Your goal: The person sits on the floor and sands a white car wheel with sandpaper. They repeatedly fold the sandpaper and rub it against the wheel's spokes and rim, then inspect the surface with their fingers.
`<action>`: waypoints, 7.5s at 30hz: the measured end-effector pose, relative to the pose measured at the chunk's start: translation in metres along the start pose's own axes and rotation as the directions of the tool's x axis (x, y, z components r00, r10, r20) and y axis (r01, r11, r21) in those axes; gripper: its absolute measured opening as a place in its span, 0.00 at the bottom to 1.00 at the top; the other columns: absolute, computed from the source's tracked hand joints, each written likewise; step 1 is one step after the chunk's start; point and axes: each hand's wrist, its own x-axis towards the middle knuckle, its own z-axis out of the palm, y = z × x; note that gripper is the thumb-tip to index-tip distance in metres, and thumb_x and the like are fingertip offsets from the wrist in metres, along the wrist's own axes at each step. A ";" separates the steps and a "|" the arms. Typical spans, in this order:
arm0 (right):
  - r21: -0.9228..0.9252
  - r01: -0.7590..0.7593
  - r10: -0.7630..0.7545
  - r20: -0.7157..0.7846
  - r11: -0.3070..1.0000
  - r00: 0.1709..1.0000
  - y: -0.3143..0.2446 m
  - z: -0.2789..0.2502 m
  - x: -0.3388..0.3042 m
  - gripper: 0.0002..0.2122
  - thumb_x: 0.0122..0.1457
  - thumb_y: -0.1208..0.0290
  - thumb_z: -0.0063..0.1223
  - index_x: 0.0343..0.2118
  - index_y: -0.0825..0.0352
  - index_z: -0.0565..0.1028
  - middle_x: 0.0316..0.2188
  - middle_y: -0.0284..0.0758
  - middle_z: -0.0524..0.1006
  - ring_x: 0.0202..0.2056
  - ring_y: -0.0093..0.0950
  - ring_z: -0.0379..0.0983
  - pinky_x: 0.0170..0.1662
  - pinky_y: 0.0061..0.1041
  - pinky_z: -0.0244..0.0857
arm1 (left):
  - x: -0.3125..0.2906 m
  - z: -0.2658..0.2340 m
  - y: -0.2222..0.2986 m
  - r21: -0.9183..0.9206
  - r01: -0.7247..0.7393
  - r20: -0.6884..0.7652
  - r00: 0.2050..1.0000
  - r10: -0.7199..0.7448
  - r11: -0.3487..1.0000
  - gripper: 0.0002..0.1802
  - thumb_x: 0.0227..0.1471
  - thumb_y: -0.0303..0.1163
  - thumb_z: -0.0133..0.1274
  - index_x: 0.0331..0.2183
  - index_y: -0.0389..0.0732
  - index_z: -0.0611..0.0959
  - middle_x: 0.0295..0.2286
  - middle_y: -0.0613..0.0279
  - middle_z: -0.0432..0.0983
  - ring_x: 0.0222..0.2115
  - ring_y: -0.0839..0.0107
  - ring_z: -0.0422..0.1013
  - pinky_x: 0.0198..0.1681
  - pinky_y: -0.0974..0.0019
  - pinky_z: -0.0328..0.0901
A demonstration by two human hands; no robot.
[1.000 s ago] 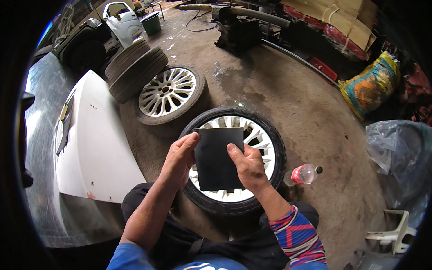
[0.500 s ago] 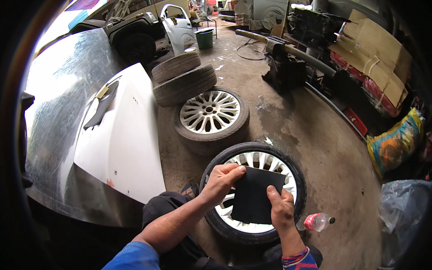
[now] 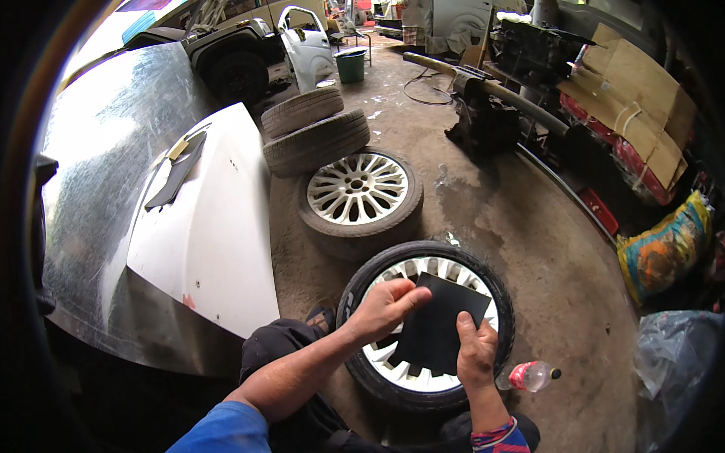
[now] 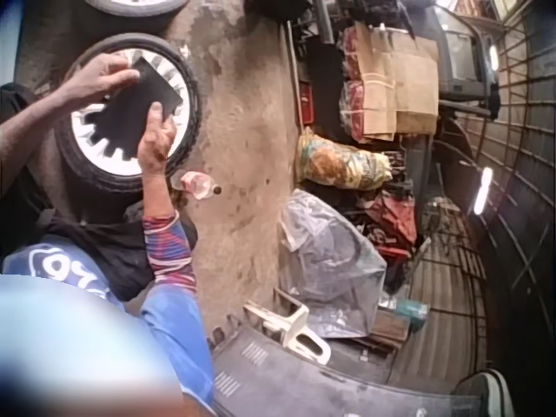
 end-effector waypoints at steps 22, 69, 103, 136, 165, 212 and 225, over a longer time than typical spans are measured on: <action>0.175 -0.127 0.120 0.052 0.976 0.991 -0.025 -0.011 0.002 0.15 0.68 0.67 0.49 0.50 0.72 0.76 0.45 0.35 0.79 0.46 0.24 0.76 0.53 0.24 0.70 | -0.003 0.002 0.001 0.145 0.025 0.269 0.961 -0.064 0.989 0.39 0.67 0.59 0.43 0.20 0.32 0.77 0.14 0.58 0.69 0.17 0.69 0.68 0.25 0.60 0.64; 0.116 -0.103 0.108 -0.035 0.988 0.994 -0.043 -0.021 0.002 0.15 0.67 0.66 0.51 0.49 0.73 0.77 0.44 0.38 0.81 0.42 0.27 0.79 0.49 0.26 0.74 | -0.004 0.001 0.007 0.184 0.042 0.527 0.839 -0.135 0.982 0.38 0.63 0.61 0.49 0.23 0.31 0.79 0.14 0.61 0.73 0.15 0.72 0.75 0.18 0.66 0.69; 0.182 -0.029 0.057 -0.147 0.983 0.988 -0.036 -0.025 0.005 0.15 0.67 0.66 0.51 0.48 0.74 0.75 0.43 0.41 0.81 0.43 0.30 0.80 0.49 0.29 0.75 | -0.006 0.004 0.011 0.096 0.066 0.505 0.857 -0.105 0.993 0.33 0.64 0.56 0.51 0.24 0.33 0.80 0.17 0.66 0.70 0.21 0.80 0.67 0.25 0.67 0.64; 0.019 -0.049 0.049 -0.040 0.999 0.998 -0.019 -0.013 0.004 0.10 0.69 0.66 0.53 0.40 0.68 0.80 0.35 0.25 0.78 0.36 0.14 0.69 0.44 0.19 0.64 | 0.002 0.003 -0.008 -0.117 -0.089 0.230 0.966 0.115 0.989 0.20 0.69 0.41 0.49 0.28 0.37 0.72 0.22 0.76 0.61 0.26 0.84 0.58 0.28 0.71 0.59; -0.173 -0.297 0.318 0.104 0.939 0.943 -0.005 -0.025 -0.016 0.18 0.69 0.63 0.53 0.52 0.73 0.76 0.42 0.31 0.80 0.41 0.19 0.74 0.47 0.19 0.68 | -0.001 0.000 -0.009 -0.096 -0.090 0.126 0.987 0.102 0.991 0.27 0.70 0.49 0.42 0.47 0.33 0.81 0.38 0.58 0.79 0.39 0.76 0.73 0.43 0.70 0.70; 0.069 -0.204 0.209 -0.074 0.977 0.975 0.003 -0.036 0.001 0.23 0.69 0.61 0.54 0.61 0.68 0.67 0.55 0.37 0.74 0.53 0.26 0.73 0.57 0.28 0.66 | -0.003 0.003 -0.002 0.533 -0.325 -0.053 0.909 0.414 0.781 0.10 0.47 0.32 0.51 0.22 0.35 0.81 0.24 0.50 0.78 0.32 0.49 0.74 0.38 0.48 0.67; -0.230 -0.170 0.127 -0.193 0.958 0.973 -0.039 -0.063 0.009 0.35 0.55 0.53 0.67 0.61 0.70 0.68 0.52 0.39 0.75 0.48 0.22 0.72 0.49 0.23 0.63 | -0.008 -0.011 0.015 0.553 -0.210 0.121 0.978 0.171 0.807 0.10 0.51 0.29 0.51 0.27 0.32 0.82 0.27 0.48 0.78 0.30 0.49 0.75 0.37 0.52 0.70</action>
